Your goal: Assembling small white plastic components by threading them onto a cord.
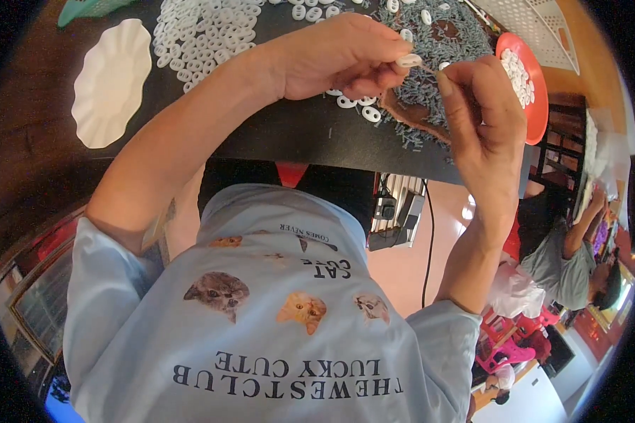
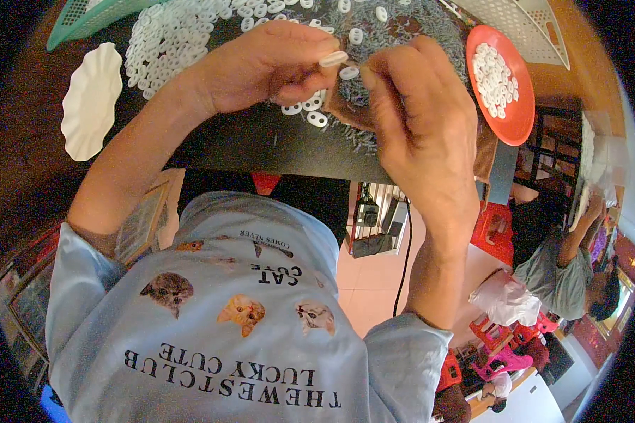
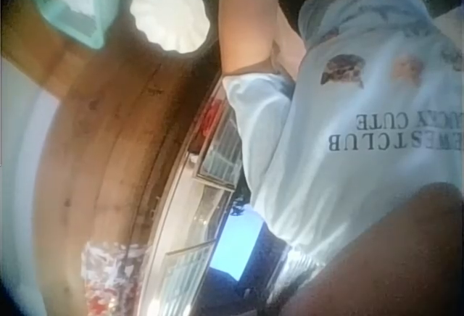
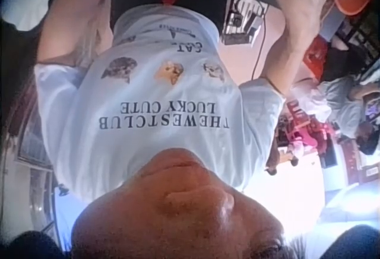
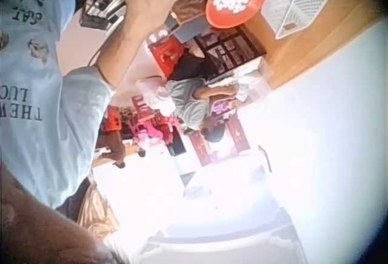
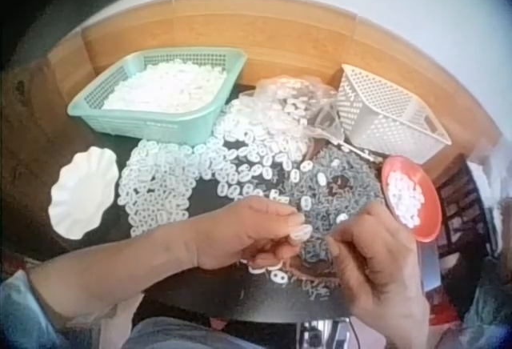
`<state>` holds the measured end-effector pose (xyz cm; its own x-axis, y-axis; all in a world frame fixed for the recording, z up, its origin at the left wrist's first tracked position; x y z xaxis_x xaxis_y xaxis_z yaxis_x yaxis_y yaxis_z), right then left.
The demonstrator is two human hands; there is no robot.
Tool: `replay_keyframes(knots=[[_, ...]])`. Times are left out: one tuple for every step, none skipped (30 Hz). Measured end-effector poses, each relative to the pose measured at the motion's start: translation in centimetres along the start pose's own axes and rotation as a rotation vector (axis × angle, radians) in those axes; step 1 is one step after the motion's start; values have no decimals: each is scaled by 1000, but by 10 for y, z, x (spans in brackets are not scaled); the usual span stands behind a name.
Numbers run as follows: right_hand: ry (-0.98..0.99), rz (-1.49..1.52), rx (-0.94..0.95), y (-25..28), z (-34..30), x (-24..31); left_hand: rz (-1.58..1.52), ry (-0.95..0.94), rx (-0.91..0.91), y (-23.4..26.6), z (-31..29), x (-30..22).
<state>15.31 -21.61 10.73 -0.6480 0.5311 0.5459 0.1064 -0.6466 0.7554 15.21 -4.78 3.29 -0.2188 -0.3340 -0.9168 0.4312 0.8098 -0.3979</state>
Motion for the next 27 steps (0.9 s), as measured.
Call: replay_keyframes(knots=[[1, 1, 1, 0, 0, 1, 0, 0, -1, 3, -1, -2], [5, 15, 5, 0, 0, 2, 126, -16, -15, 6, -2, -6], [10, 29, 9, -1, 0, 2, 253, -31, -29, 10, -3, -11], [10, 30, 9, 0, 0, 3, 253, -30, -29, 15, -1, -17], [-54, 40, -15, 1, -2, 1, 418, 23, -87, 24, 3, -22], [-113, 54, -37, 2, -3, 0, 583, 78, -150, 33, 4, -27], [-111, 59, -37, 3, -4, -1, 586, 80, -154, 40, 3, -32], [-139, 46, -42, 4, -5, -2, 849, -26, -173, 46, 1, -43], [-167, 35, -47, 5, -6, -4, 1112, -132, -188, 49, -2, -51], [-187, 19, -45, 5, -7, -6, 1103, -106, -251, 52, -3, -52], [-179, 27, -44, 5, -9, -6, 1110, -102, -260, 56, -5, -54], [-186, 4, -28, 6, -10, -6, 1219, -157, -243, 61, -5, -56], [-193, -20, -12, 6, -11, -6, 1328, -213, -225, 64, -7, -59], [-190, -12, -12, 6, -13, -6, 1334, -206, -229, 62, -9, -63], [-204, -9, -6, 6, -15, -7, 1339, -77, -221, 63, -9, -65], [-218, -5, -1, 5, -16, -8, 1339, 52, -214, 64, -10, -67], [-216, -2, 0, 5, -17, -10, 1341, 55, -217, 62, -12, -71], [-209, 13, -8, 4, -18, -13, 1422, 130, -199, 61, -13, -73], [-203, 27, -17, 4, -19, -15, 1501, 205, -179, 61, -15, -73], [-201, 29, -16, 3, -20, -16, 1502, 206, -182, 63, -16, -72], [-218, 34, -10, 3, -21, -18, 1516, 153, -196, 64, -17, -73], [-236, 38, -5, 4, -23, -20, 1530, 98, -209, 65, -17, -74], [-244, 34, -7, 5, -25, -23, 1527, 95, -201, 64, -14, -73], [-243, 15, -12, 7, -28, -26, 1507, 109, -209, 64, -10, -73], [-243, -6, -18, 9, -31, -30, 1487, 121, -216, 63, -5, -72], [-239, -9, -18, 10, -32, -33, 1486, 116, -220, 60, -5, -71], [-249, -11, -16, 11, -33, -37, 1503, 5, -232, 54, -4, -69]])
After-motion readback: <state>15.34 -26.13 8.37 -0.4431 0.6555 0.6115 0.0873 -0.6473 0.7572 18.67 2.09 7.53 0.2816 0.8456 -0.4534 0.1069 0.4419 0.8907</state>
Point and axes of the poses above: each hand's wrist, its own z-axis towards the middle knuckle, its own y-axis out of the back of the hand, x = y × z, the point moved 3 cm from there along z, towards the middle knuckle, and after that the axes turned 7 degrees about -y, right-handed, at the moved point
